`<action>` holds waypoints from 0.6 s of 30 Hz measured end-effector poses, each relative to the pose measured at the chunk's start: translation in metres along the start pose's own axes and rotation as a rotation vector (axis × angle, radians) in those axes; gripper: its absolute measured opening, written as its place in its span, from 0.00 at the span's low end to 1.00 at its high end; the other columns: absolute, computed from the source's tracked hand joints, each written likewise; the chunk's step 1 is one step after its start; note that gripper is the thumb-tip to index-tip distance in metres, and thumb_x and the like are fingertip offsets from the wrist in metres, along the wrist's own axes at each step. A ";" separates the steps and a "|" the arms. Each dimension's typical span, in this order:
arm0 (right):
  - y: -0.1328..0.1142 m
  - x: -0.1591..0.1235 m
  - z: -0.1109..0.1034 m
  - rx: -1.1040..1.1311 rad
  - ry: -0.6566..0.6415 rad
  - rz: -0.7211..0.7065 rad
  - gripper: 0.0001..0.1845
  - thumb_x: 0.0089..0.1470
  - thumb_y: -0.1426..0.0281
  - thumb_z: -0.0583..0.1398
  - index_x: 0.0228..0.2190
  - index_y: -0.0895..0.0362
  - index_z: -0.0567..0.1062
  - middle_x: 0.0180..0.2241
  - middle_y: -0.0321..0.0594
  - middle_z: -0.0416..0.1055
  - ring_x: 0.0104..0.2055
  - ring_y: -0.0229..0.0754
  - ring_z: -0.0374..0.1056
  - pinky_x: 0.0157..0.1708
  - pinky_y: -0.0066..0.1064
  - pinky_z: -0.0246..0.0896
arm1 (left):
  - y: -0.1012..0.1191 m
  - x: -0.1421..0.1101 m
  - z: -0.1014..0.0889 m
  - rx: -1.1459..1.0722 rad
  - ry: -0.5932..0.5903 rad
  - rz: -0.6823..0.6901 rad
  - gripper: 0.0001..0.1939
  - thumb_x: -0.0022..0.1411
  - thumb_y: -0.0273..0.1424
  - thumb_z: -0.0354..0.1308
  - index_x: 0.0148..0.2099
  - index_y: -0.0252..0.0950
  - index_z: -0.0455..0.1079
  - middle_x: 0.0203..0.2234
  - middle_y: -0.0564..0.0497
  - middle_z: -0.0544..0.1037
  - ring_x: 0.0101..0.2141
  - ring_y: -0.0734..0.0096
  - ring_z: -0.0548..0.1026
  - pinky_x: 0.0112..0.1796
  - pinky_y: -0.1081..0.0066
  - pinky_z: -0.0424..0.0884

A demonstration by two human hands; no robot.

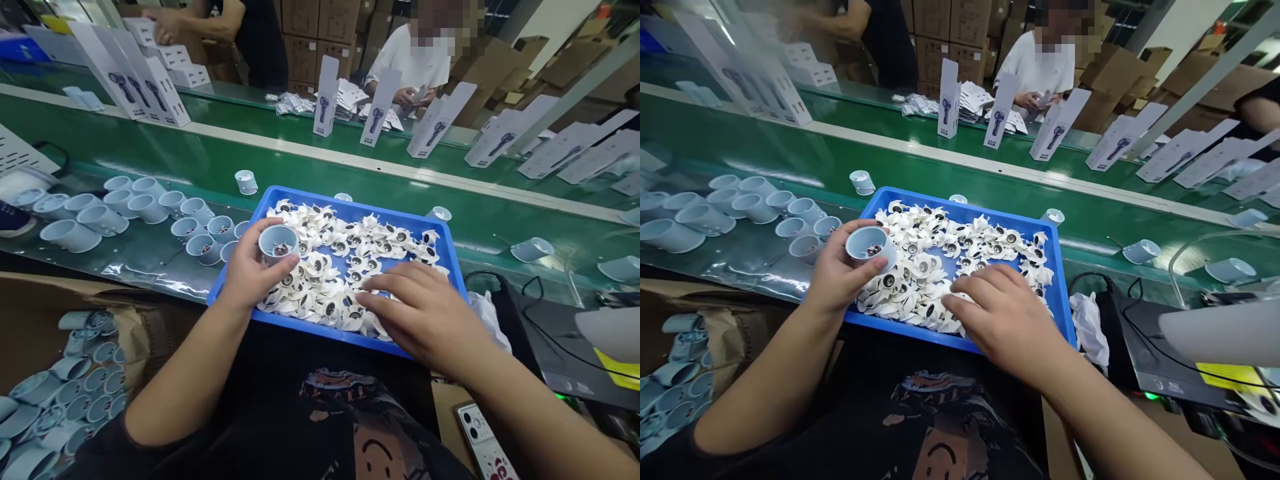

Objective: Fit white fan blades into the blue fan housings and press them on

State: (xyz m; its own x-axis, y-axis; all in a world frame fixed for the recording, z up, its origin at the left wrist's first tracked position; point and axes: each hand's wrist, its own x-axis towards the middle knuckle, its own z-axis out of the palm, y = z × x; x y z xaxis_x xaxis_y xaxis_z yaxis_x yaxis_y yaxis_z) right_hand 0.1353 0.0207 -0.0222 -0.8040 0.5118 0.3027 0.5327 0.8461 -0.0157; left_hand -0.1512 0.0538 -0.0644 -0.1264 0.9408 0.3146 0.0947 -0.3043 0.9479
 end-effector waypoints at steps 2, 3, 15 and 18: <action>0.012 0.026 0.025 -0.015 -0.114 -0.067 0.14 0.63 0.79 0.61 0.49 0.55 0.75 0.46 0.37 0.70 0.46 0.45 0.66 0.49 0.40 0.62 | 0.003 -0.003 -0.001 0.028 -0.011 0.010 0.32 0.46 0.40 0.73 0.53 0.39 0.69 0.44 0.46 0.78 0.40 0.63 0.77 0.42 0.64 0.75; 0.019 0.037 0.036 -0.024 -0.180 -0.079 0.16 0.61 0.81 0.62 0.48 0.54 0.76 0.45 0.35 0.71 0.44 0.44 0.66 0.48 0.39 0.62 | 0.003 -0.004 -0.002 0.038 -0.015 0.014 0.32 0.46 0.40 0.73 0.53 0.38 0.69 0.45 0.46 0.77 0.41 0.62 0.77 0.43 0.64 0.75; 0.022 0.101 0.060 -0.123 -0.685 0.329 0.07 0.70 0.70 0.60 0.46 0.62 0.75 0.43 0.42 0.69 0.47 0.44 0.68 0.55 0.46 0.65 | 0.006 -0.007 -0.010 0.113 -0.073 -0.041 0.30 0.49 0.41 0.68 0.54 0.39 0.69 0.42 0.47 0.77 0.39 0.61 0.76 0.41 0.63 0.72; 0.020 0.105 0.059 -0.053 -0.723 0.416 0.08 0.67 0.74 0.63 0.47 0.61 0.74 0.45 0.42 0.68 0.48 0.45 0.67 0.56 0.47 0.65 | 0.003 -0.007 -0.010 0.099 -0.074 -0.053 0.30 0.50 0.41 0.68 0.54 0.40 0.68 0.42 0.48 0.76 0.39 0.62 0.75 0.41 0.63 0.72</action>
State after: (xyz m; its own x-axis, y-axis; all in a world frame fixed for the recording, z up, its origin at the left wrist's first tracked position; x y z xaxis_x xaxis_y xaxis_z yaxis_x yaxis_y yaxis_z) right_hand 0.0456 0.1003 -0.0471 -0.5004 0.7656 -0.4043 0.8210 0.5679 0.0592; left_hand -0.1599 0.0451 -0.0633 -0.0610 0.9646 0.2566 0.1874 -0.2415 0.9521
